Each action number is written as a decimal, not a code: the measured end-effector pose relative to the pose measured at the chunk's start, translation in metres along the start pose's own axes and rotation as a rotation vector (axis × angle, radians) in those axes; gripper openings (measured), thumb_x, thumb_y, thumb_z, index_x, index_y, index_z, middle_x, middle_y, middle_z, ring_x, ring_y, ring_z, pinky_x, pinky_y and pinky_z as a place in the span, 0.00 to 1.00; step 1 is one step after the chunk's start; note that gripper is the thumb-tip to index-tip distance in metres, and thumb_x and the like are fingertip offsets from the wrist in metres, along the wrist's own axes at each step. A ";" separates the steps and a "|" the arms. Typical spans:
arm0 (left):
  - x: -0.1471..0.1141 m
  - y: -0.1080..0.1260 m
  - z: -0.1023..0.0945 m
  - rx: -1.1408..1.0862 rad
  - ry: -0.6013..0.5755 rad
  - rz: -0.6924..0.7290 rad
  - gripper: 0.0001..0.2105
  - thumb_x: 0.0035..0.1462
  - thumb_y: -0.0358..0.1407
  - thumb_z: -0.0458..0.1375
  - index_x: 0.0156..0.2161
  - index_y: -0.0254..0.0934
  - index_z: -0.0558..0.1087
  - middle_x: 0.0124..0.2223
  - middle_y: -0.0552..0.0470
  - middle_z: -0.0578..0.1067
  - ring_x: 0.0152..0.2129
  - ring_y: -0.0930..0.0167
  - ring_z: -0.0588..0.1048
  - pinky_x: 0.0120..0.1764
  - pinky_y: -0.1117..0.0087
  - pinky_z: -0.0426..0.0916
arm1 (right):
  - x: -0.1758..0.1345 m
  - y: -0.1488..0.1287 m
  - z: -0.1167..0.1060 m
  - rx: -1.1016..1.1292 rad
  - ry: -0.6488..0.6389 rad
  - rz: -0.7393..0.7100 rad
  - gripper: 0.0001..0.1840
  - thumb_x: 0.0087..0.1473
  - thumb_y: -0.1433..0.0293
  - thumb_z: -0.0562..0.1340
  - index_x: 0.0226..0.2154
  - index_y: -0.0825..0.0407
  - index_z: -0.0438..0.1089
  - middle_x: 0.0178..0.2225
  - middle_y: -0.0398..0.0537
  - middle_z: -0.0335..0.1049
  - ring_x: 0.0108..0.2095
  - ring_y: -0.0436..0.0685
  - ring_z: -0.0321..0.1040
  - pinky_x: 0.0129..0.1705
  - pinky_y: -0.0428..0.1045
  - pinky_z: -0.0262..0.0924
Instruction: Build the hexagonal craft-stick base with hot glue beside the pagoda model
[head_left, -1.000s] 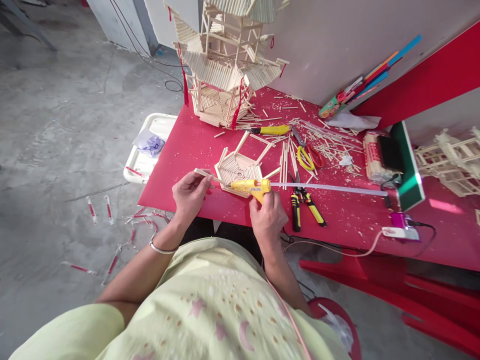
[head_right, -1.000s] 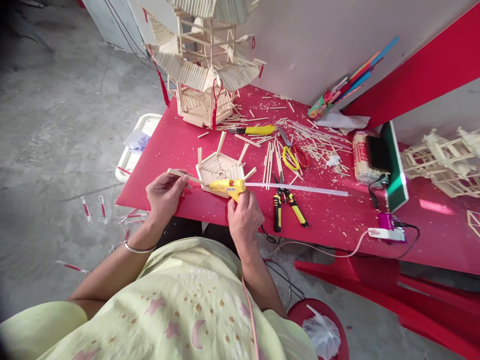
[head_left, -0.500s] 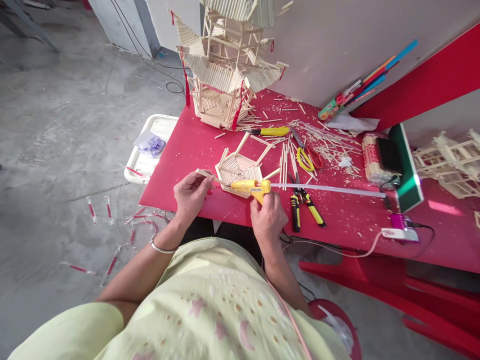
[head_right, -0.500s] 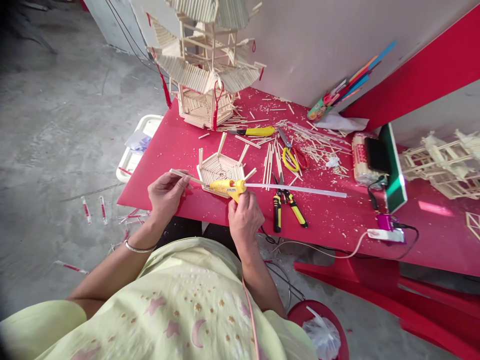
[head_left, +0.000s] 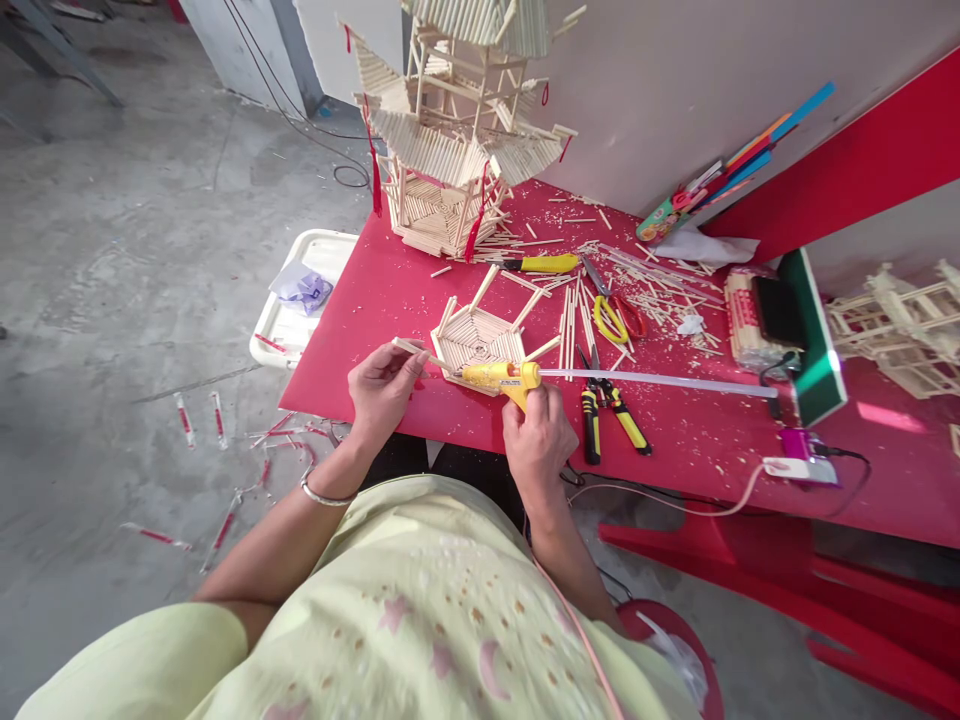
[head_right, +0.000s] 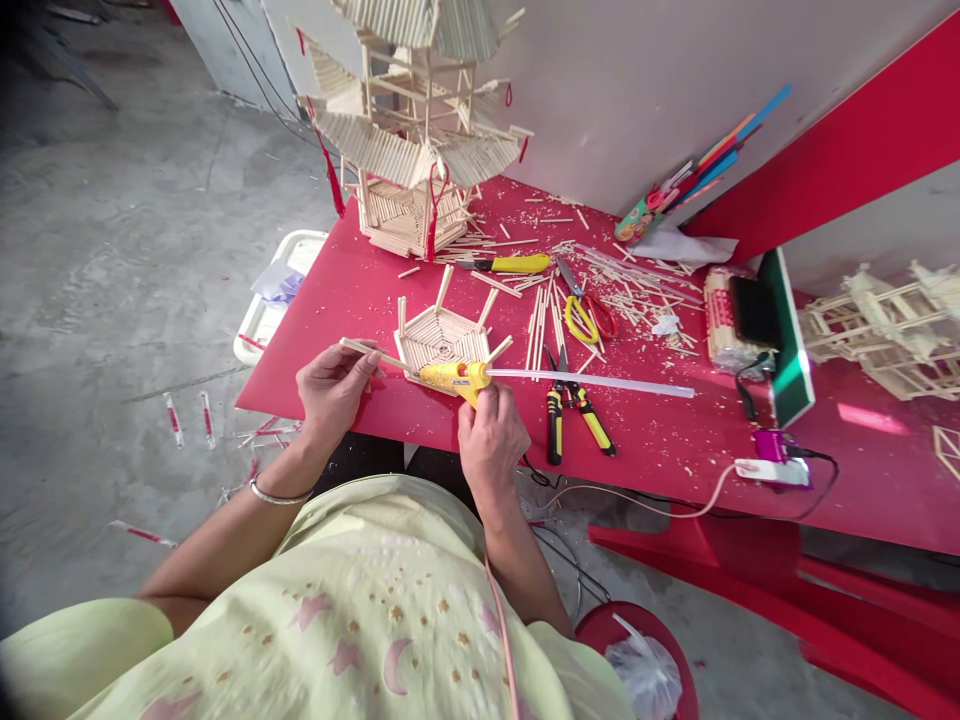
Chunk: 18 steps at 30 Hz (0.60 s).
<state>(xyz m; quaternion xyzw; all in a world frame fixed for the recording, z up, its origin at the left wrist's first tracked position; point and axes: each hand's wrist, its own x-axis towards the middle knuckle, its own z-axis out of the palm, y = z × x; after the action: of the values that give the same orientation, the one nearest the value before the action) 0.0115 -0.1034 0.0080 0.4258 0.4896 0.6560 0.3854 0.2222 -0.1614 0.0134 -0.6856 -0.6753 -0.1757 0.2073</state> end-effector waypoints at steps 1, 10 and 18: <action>0.000 0.000 0.000 -0.001 0.001 -0.002 0.14 0.51 0.45 0.73 0.36 0.36 0.82 0.35 0.49 0.82 0.23 0.74 0.76 0.26 0.74 0.73 | 0.000 0.000 0.000 0.007 0.001 -0.003 0.15 0.64 0.69 0.57 0.50 0.55 0.72 0.48 0.57 0.75 0.39 0.57 0.74 0.34 0.49 0.62; -0.001 0.003 0.000 -0.015 0.013 0.005 0.13 0.52 0.44 0.73 0.36 0.36 0.82 0.35 0.49 0.81 0.23 0.75 0.76 0.26 0.75 0.73 | 0.004 -0.004 0.004 0.025 -0.008 -0.003 0.16 0.66 0.69 0.57 0.52 0.55 0.72 0.51 0.60 0.75 0.42 0.59 0.75 0.36 0.48 0.63; -0.002 0.003 0.000 0.009 0.023 -0.013 0.14 0.51 0.46 0.73 0.36 0.36 0.82 0.35 0.49 0.82 0.23 0.75 0.76 0.25 0.75 0.72 | 0.001 -0.001 0.005 0.013 0.014 0.023 0.17 0.64 0.71 0.56 0.52 0.54 0.73 0.51 0.59 0.75 0.41 0.58 0.75 0.37 0.49 0.64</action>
<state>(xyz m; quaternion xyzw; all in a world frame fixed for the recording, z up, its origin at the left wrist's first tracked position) 0.0114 -0.1057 0.0104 0.4168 0.4997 0.6561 0.3823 0.2214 -0.1578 0.0092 -0.6908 -0.6669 -0.1738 0.2187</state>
